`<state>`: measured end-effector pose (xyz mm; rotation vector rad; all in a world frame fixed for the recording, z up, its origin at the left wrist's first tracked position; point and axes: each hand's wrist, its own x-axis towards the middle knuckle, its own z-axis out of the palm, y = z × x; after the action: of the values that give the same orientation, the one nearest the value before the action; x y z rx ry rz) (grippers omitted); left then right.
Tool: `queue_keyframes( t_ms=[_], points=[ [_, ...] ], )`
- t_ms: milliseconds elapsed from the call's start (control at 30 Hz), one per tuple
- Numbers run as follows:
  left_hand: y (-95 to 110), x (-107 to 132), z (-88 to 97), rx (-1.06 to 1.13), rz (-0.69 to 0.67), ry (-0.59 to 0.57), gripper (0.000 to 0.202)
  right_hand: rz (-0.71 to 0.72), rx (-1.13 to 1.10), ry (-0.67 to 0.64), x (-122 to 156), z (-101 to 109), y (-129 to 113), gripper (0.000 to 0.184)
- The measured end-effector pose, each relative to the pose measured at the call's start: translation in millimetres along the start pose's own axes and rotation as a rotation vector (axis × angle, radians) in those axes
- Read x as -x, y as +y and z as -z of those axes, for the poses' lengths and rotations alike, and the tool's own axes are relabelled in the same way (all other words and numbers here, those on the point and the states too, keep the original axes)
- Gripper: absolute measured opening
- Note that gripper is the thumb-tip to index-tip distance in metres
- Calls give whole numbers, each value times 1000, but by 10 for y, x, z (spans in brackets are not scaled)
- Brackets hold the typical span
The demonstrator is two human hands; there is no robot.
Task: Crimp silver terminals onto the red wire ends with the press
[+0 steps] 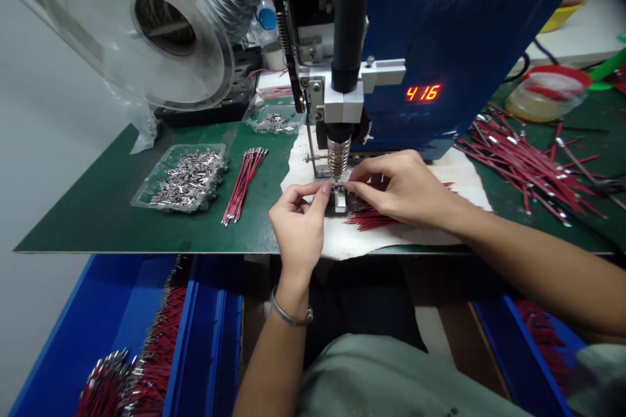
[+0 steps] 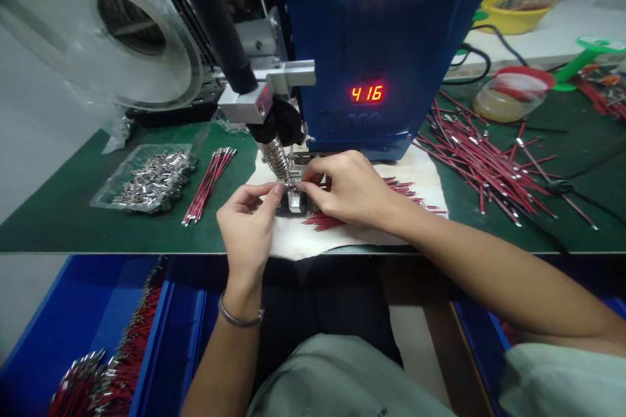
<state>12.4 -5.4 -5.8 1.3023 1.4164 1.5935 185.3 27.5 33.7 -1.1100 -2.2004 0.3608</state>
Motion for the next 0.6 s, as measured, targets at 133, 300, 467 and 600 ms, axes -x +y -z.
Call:
queue_keyframes(
  t_ms=[133, 300, 467, 600],
  points=[
    [4, -1, -6, 11, -3, 1, 18, 30, -7, -18, -6, -2, 27, 12],
    [5, 7, -3, 44, -2, 9, 17, 69, -35, -34, -12, -14, 40, 11],
    [11, 13, 11, 41, 12, 12, 20, 95, -31, -30, -7, 3, 34, 9],
    [9, 16, 21, 28, 10, 6, 20, 136, -26, -35, -10, 26, 41, 10]
  ],
)
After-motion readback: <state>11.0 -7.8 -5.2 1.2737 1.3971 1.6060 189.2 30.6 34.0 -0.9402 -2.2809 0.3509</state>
